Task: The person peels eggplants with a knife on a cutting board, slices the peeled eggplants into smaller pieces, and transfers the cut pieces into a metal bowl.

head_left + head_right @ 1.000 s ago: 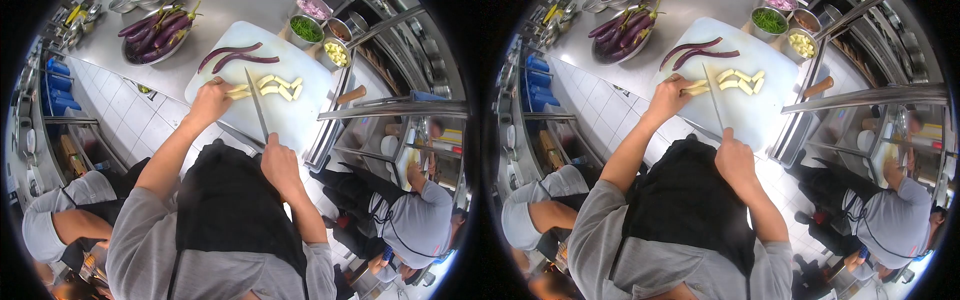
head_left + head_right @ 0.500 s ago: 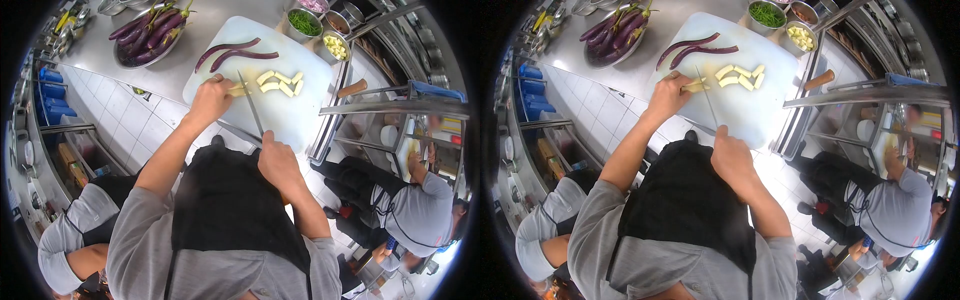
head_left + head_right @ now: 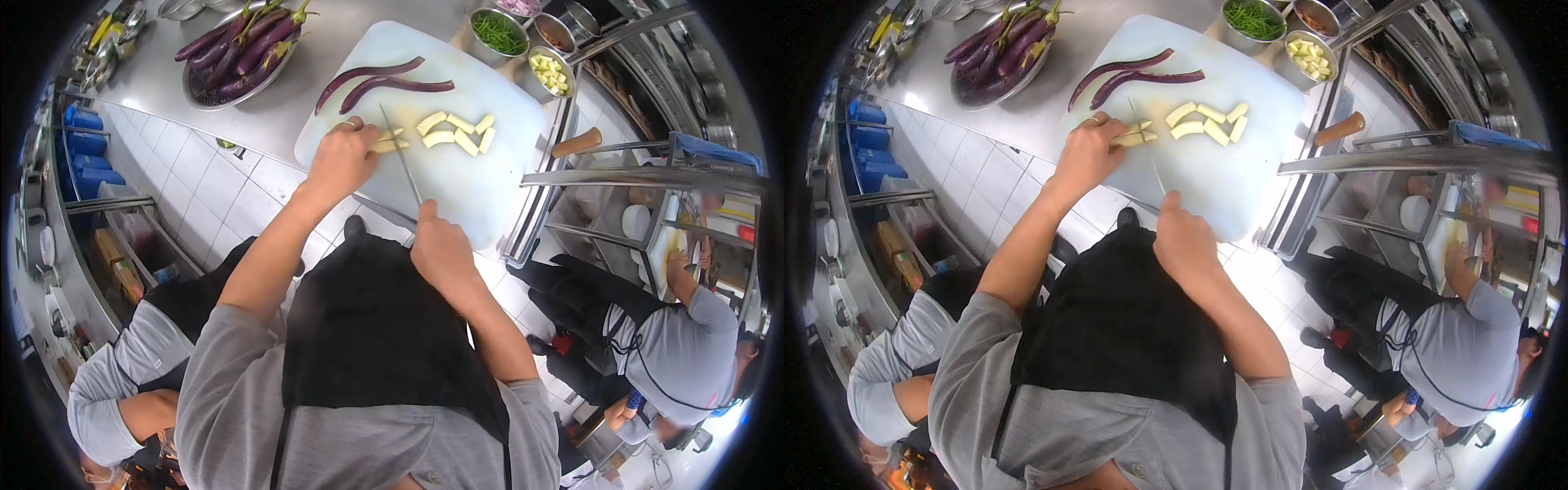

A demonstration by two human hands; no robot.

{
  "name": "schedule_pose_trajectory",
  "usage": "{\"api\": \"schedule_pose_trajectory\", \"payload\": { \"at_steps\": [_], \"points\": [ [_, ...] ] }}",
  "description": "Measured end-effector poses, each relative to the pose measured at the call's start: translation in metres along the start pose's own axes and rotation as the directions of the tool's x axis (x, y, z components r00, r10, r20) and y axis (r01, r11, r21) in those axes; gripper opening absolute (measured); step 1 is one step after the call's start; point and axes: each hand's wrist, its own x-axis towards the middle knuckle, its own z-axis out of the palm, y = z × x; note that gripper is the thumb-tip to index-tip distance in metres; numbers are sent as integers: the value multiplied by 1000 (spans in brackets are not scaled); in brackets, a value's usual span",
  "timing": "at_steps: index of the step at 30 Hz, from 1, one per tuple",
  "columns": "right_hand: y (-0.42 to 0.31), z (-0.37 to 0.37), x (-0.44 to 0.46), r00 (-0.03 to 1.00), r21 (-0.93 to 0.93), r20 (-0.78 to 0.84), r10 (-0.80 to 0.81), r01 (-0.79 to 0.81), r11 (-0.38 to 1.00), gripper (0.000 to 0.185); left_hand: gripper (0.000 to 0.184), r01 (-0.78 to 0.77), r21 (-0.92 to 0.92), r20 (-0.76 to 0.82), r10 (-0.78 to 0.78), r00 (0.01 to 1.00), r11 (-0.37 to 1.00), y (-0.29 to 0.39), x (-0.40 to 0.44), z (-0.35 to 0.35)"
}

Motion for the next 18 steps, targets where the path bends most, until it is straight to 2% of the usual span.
{"api": "schedule_pose_trajectory", "payload": {
  "at_steps": [4, 7, 9, 12, 15, 18],
  "points": [
    [10, 12, 3, 996, -66, -83, -42, 37, 997, 24, 32, 4, 128, -60, 3, 998, 992, -5, -1, -4],
    [10, 2, -14, 999, -84, -45, -31, 27, 996, 24, 33, -15, 210, -121, 41, 992, 978, 1, 0, -4],
    [15, -5, -28, 997, -96, -75, -17, 10, 995, 27, 34, -35, 222, -181, 77, 981, 974, 10, 2, 0],
    [30, -20, -35, 988, -99, -144, 54, -68, 993, 33, 29, -140, 227, -124, 171, 977, 964, 34, 13, 11],
    [62, -29, -20, 956, -113, -270, 114, -149, 982, 36, 25, -174, 365, 130, 135, 982, 915, 35, 25, 30],
    [92, -34, 17, 905, -90, -390, 171, -223, 971, 32, 17, -177, 365, 128, 139, 982, 914, 26, 29, 47]
  ]
}}
